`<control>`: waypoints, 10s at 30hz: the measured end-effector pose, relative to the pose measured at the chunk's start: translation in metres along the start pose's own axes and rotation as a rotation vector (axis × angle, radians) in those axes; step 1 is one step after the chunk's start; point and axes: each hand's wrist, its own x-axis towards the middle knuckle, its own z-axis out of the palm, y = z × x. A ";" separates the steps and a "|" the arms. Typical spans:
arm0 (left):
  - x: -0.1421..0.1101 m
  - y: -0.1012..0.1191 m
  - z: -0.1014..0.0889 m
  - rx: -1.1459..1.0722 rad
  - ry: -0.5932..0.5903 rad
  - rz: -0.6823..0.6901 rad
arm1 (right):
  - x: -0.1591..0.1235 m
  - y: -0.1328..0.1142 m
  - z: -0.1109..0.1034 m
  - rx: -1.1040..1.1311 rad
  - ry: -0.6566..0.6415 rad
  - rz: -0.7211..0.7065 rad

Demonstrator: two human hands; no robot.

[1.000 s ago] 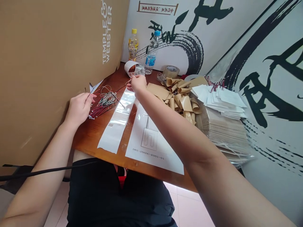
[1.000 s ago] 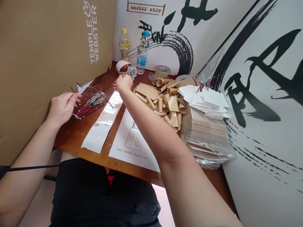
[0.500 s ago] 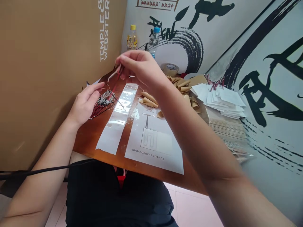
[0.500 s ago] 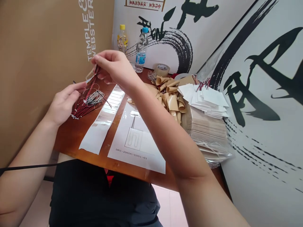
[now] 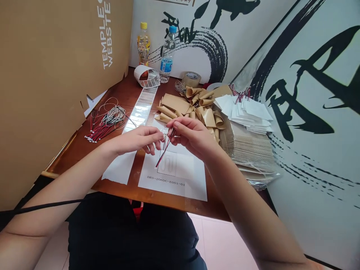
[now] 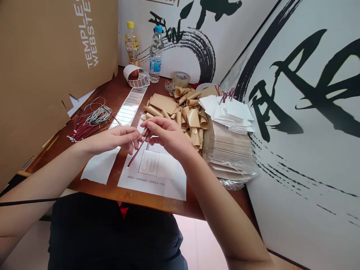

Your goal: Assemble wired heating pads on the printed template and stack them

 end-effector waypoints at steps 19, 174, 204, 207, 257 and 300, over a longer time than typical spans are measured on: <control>0.037 -0.010 0.008 -0.120 -0.208 0.168 | -0.011 0.022 -0.035 0.128 0.224 0.031; 0.035 -0.017 0.003 0.014 0.560 0.329 | -0.019 0.033 -0.013 0.189 0.010 0.384; 0.034 -0.020 0.016 -0.431 0.268 0.151 | -0.021 0.035 -0.002 0.014 0.018 0.309; 0.033 -0.021 0.011 -0.440 0.239 0.116 | -0.020 0.038 -0.004 0.054 0.037 0.288; 0.032 -0.016 0.009 -0.417 0.204 0.034 | -0.019 0.037 -0.006 0.034 0.035 0.298; 0.032 -0.017 0.012 -0.459 0.214 0.069 | -0.022 0.039 0.000 0.182 0.237 0.224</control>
